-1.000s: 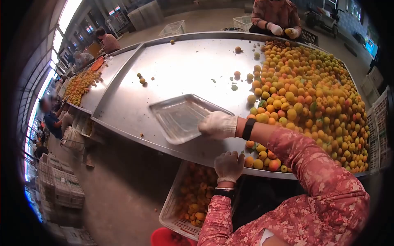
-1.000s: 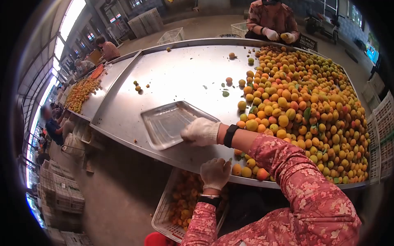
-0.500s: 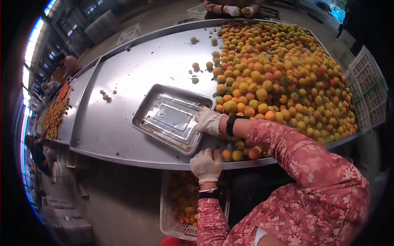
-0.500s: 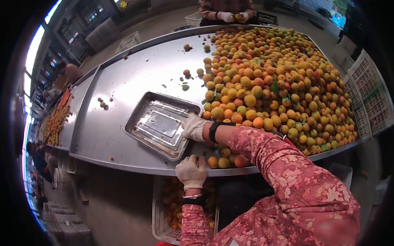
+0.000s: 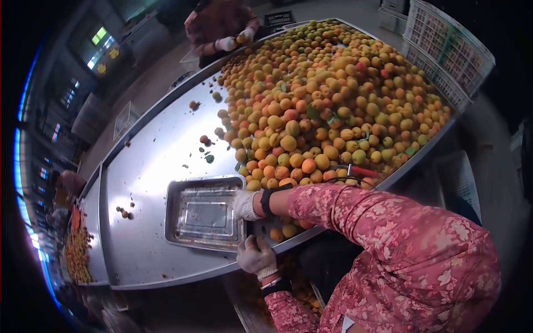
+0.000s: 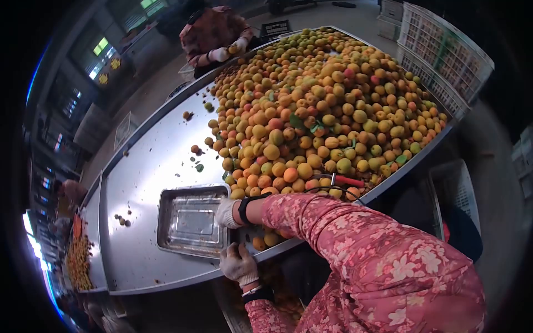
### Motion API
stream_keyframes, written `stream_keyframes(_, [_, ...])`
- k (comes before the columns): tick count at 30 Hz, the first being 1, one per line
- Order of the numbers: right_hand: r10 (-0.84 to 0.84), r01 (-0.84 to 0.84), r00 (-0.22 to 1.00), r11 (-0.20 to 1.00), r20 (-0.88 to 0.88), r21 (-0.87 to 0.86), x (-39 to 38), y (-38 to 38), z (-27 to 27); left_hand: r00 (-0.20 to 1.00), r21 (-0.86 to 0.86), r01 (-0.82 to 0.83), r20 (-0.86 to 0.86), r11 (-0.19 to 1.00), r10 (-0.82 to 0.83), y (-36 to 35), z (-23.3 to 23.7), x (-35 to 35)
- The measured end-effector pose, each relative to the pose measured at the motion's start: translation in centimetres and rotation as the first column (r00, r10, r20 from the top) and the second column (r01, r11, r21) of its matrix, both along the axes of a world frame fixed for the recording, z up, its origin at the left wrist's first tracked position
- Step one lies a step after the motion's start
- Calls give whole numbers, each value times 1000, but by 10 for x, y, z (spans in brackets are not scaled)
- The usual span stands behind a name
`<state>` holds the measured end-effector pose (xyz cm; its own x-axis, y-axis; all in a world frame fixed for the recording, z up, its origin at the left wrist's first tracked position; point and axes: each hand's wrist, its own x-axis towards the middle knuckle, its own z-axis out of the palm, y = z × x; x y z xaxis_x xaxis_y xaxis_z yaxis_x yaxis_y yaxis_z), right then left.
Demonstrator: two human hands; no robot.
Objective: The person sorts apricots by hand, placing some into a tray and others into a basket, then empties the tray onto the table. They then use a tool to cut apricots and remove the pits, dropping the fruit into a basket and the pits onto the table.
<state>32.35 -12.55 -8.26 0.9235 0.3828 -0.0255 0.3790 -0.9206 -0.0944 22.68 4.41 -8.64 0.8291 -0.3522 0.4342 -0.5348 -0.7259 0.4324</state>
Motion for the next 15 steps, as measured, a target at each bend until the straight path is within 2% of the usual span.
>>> stream_keyframes(1, [-18, 19, 999, 1000, -46, 6, 0, -2, 2, 1000, 1, 20, 9, 1000, -20, 0, 1, -2])
stream_keyframes(3, [-44, 43, 999, 999, -32, -17, -3, -6, 5, 992, -125, -15, 126, 992, 31, -1, 2, -5])
stream_keyframes(5, [-49, 48, 998, 997, -32, -56, -7, -3, 5, 983, -120, -23, 177, 993, 44, -2, -2, -3])
stream_keyframes(7, [-69, 66, 994, 997, -85, -28, -6, -1, -2, 966, 32, -66, 252, 997, 56, -3, 1, -1])
stream_keyframes(8, [-38, 33, 995, 998, -97, -49, -7, 0, -6, 987, 86, -21, 158, 996, 7, -3, 2, 2])
stream_keyframes(9, [-11, 3, 994, 998, -111, -66, -10, 1, -7, 987, 91, -20, 160, 996, 5, -1, 4, 3])
stream_keyframes(10, [-21, 21, 999, 1000, -39, -17, -21, -2, 4, 994, 168, -14, 110, 986, -5, 0, 4, 3])
stream_keyframes(11, [-33, 33, 998, 999, -47, -12, -32, -9, 14, 999, 242, 1, 53, 970, -14, 0, 3, 2])
stream_keyframes(13, [-72, 28, 982, 969, 172, 244, -70, -35, 67, 996, 218, 2, 83, 976, -21, 0, -1, 1])
stream_keyframes(15, [-184, 105, 971, 900, 151, 422, -121, -74, 114, 1000, 229, -12, 8, 973, 11, -4, 10, -3])
